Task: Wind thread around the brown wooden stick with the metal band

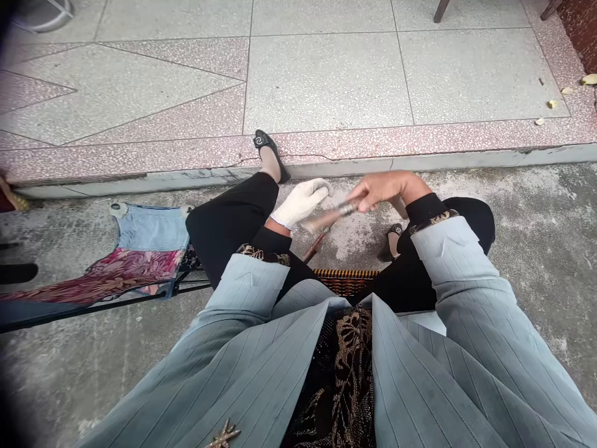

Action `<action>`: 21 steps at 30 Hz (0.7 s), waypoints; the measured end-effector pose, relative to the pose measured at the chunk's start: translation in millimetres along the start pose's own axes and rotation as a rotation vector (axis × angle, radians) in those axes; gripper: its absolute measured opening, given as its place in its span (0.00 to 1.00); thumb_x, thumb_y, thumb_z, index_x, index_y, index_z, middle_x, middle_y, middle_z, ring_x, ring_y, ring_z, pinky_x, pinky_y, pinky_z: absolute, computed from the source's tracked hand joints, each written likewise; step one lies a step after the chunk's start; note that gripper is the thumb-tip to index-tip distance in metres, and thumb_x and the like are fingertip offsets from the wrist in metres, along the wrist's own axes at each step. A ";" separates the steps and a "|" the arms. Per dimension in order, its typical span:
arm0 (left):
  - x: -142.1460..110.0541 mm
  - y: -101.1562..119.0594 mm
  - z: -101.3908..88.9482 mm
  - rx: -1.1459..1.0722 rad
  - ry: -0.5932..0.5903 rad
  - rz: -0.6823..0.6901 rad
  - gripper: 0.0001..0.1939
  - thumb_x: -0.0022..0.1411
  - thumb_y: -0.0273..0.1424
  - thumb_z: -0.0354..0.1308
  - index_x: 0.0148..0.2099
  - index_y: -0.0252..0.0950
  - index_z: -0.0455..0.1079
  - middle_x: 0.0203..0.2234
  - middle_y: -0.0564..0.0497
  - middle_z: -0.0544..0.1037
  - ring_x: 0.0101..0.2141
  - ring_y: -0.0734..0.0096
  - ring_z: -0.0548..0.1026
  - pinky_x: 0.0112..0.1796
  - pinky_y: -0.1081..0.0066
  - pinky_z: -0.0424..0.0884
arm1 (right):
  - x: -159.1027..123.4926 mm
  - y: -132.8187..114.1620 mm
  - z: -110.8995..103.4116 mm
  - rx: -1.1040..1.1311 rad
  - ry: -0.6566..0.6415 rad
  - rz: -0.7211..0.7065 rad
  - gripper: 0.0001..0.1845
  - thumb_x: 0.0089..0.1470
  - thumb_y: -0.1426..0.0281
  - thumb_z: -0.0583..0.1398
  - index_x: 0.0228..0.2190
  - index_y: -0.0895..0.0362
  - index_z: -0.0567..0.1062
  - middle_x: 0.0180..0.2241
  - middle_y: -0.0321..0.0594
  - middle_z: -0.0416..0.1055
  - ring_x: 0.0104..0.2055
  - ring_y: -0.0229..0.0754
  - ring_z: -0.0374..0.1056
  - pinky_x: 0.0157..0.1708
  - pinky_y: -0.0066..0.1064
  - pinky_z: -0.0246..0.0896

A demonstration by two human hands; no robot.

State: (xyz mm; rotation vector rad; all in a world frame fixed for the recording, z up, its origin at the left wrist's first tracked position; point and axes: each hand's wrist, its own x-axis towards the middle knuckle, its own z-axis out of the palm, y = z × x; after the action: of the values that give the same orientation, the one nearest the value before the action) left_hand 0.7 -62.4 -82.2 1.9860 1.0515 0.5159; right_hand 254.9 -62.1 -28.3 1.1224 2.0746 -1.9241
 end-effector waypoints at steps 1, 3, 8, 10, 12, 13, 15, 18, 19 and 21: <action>0.6 -2.0 1.9 -0.067 0.008 -0.024 0.14 0.64 0.34 0.48 0.40 0.33 0.72 0.31 0.49 0.76 0.30 0.70 0.70 0.35 0.72 0.65 | -4.5 -4.0 -2.1 0.078 0.117 -0.071 0.24 0.44 0.58 0.68 0.43 0.56 0.79 0.30 0.35 0.74 0.27 0.33 0.64 0.31 0.27 0.60; 0.7 -4.1 6.3 -0.155 0.006 -0.044 0.15 0.65 0.35 0.46 0.41 0.33 0.71 0.30 0.49 0.75 0.28 0.73 0.69 0.32 0.73 0.65 | -9.4 -9.6 -6.6 0.208 0.392 -0.165 0.23 0.46 0.59 0.67 0.43 0.57 0.78 0.29 0.35 0.73 0.27 0.33 0.63 0.30 0.26 0.60; -6.0 6.6 11.1 0.068 -0.138 0.088 0.15 0.66 0.34 0.44 0.41 0.34 0.71 0.33 0.49 0.76 0.33 0.69 0.72 0.38 0.70 0.66 | 5.7 -5.1 -16.6 0.227 0.826 -0.073 0.17 0.50 0.62 0.66 0.38 0.61 0.78 0.26 0.38 0.70 0.25 0.33 0.62 0.27 0.26 0.59; -9.8 13.2 10.4 0.210 -0.172 0.111 0.17 0.67 0.35 0.43 0.42 0.34 0.72 0.35 0.47 0.77 0.34 0.67 0.73 0.39 0.69 0.66 | 16.6 -1.5 -19.2 0.078 0.890 0.073 0.16 0.50 0.64 0.65 0.39 0.62 0.78 0.26 0.39 0.70 0.25 0.34 0.64 0.27 0.26 0.59; -12.8 17.8 8.3 0.347 -0.174 0.122 0.18 0.67 0.36 0.43 0.44 0.35 0.72 0.35 0.46 0.77 0.35 0.65 0.74 0.39 0.69 0.66 | 26.0 -0.8 -19.7 -0.147 0.899 0.215 0.16 0.51 0.65 0.64 0.40 0.62 0.79 0.28 0.41 0.72 0.29 0.37 0.67 0.30 0.28 0.59; -13.7 19.1 6.3 0.409 -0.168 0.131 0.18 0.68 0.36 0.43 0.45 0.35 0.72 0.36 0.45 0.78 0.35 0.64 0.74 0.39 0.68 0.66 | 29.8 -1.7 -19.0 -0.272 0.884 0.273 0.15 0.52 0.66 0.64 0.40 0.61 0.79 0.31 0.43 0.74 0.32 0.40 0.68 0.32 0.29 0.59; -13.8 19.8 -0.2 0.515 -0.149 0.147 0.18 0.68 0.36 0.42 0.47 0.35 0.71 0.36 0.46 0.78 0.36 0.63 0.75 0.39 0.68 0.66 | 35.8 -5.0 -15.9 -0.501 0.815 0.369 0.15 0.52 0.66 0.63 0.41 0.58 0.79 0.37 0.45 0.75 0.38 0.44 0.69 0.35 0.31 0.59; -9.0 17.8 -17.1 0.611 -0.102 0.142 0.19 0.69 0.37 0.41 0.48 0.35 0.71 0.36 0.45 0.78 0.36 0.62 0.75 0.39 0.67 0.66 | 39.5 -10.4 -9.3 -0.674 0.597 0.454 0.15 0.52 0.66 0.63 0.42 0.57 0.80 0.40 0.46 0.76 0.40 0.47 0.69 0.35 0.32 0.58; -6.2 16.4 -23.8 0.624 -0.092 0.133 0.19 0.68 0.37 0.41 0.48 0.34 0.71 0.36 0.45 0.78 0.36 0.62 0.75 0.39 0.67 0.66 | 38.7 -12.0 -7.3 -0.673 0.503 0.451 0.15 0.51 0.67 0.63 0.42 0.56 0.80 0.38 0.45 0.76 0.39 0.46 0.69 0.35 0.32 0.58; -0.2 12.6 -35.6 0.597 -0.099 0.122 0.18 0.67 0.36 0.43 0.48 0.34 0.71 0.36 0.46 0.78 0.37 0.63 0.75 0.39 0.68 0.66 | 32.8 -15.9 -5.0 -0.589 0.280 0.375 0.15 0.50 0.67 0.64 0.41 0.55 0.81 0.34 0.41 0.76 0.36 0.43 0.69 0.34 0.31 0.58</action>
State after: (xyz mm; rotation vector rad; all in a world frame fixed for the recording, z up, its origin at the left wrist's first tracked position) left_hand -16.8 -50.0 -51.1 2.5781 1.1126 0.1658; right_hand 224.2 -42.1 -31.6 1.5299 2.1373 -0.9417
